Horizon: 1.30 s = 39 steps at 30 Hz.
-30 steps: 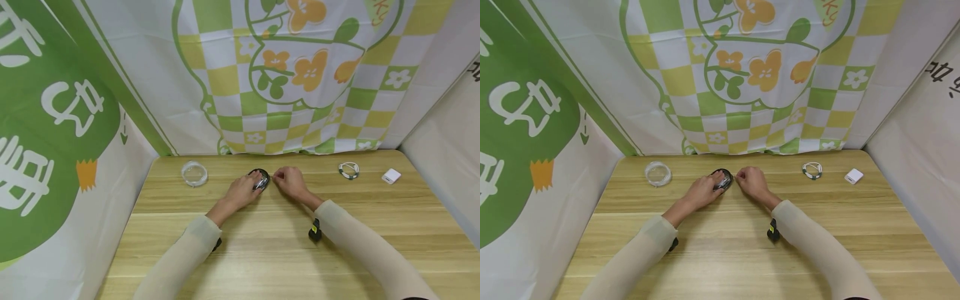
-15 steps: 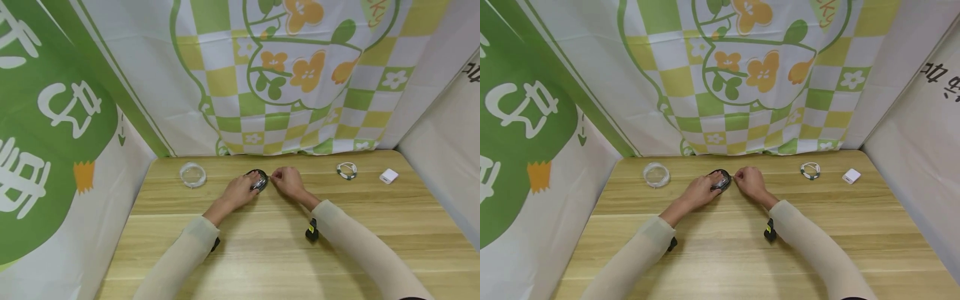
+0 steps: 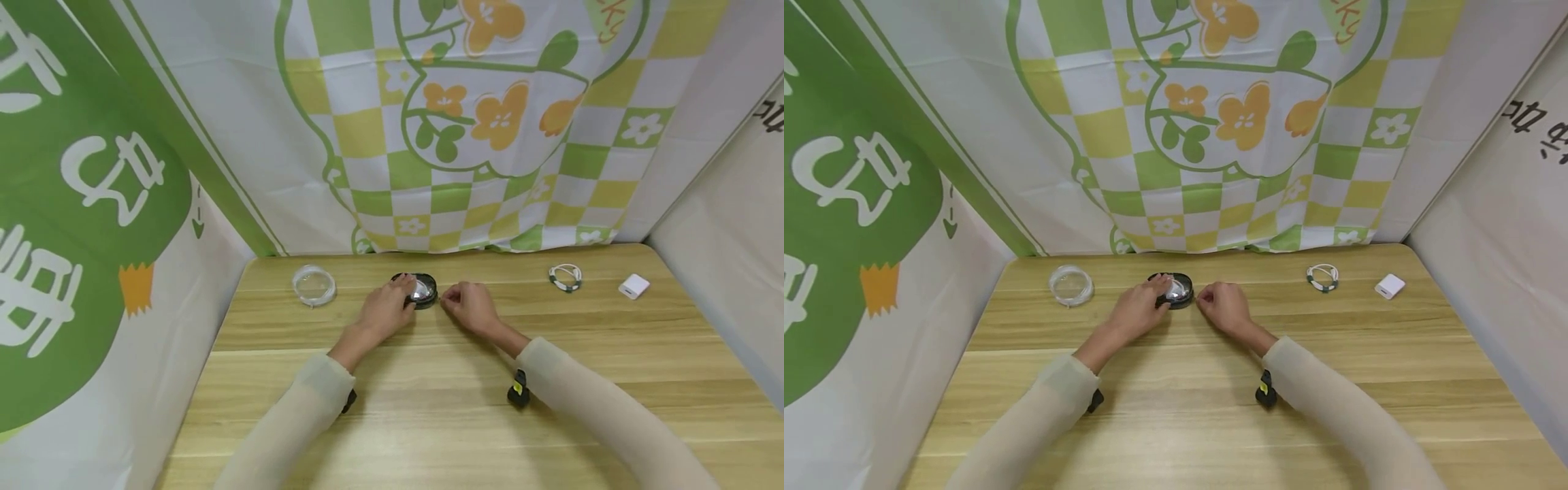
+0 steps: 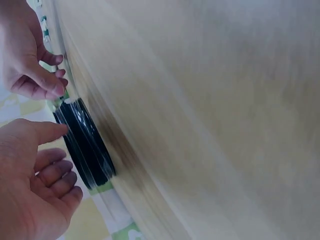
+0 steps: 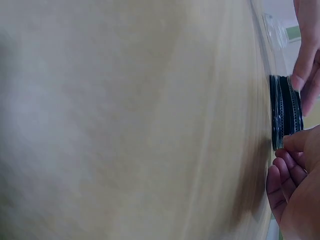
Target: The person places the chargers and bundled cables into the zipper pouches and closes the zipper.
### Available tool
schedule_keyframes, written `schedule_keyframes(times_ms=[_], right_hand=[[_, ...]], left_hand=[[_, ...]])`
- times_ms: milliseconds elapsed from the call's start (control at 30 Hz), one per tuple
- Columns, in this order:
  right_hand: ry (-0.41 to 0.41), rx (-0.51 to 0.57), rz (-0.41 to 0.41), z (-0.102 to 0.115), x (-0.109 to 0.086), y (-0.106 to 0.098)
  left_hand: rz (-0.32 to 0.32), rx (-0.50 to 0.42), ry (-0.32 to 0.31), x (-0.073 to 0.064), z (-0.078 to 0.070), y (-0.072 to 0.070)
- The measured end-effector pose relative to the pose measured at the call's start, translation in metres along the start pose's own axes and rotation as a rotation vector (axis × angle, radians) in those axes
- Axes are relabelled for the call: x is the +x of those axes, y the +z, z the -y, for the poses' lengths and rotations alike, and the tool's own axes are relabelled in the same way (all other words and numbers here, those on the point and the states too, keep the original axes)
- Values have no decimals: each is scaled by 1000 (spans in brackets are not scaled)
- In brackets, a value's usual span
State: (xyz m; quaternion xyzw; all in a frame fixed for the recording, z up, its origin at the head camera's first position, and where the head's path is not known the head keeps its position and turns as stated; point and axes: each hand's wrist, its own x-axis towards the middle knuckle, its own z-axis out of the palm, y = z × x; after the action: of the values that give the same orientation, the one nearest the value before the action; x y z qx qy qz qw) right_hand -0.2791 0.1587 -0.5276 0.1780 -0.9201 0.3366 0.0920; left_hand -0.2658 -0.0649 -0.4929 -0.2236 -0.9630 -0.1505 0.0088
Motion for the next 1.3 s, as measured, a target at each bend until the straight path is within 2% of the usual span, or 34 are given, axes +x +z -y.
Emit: schedule_keyframes(times_ms=[233,433,900,1133,1300], right_hand=[[-22,32,8,5,-9,5],[-49,49,24,12,-13,11],[-71,48,33,14,-18,11],[-76,53,48,7,-14,6],[-85,45,25,2,-9,4]], left_hand=[[10,26,-35,0,-8,3],[39,23,-52,0,-8,4],[44,-40,15,0,4,7],[52,-81,19,2,5,8],[53,-79,16,2,6,6]])
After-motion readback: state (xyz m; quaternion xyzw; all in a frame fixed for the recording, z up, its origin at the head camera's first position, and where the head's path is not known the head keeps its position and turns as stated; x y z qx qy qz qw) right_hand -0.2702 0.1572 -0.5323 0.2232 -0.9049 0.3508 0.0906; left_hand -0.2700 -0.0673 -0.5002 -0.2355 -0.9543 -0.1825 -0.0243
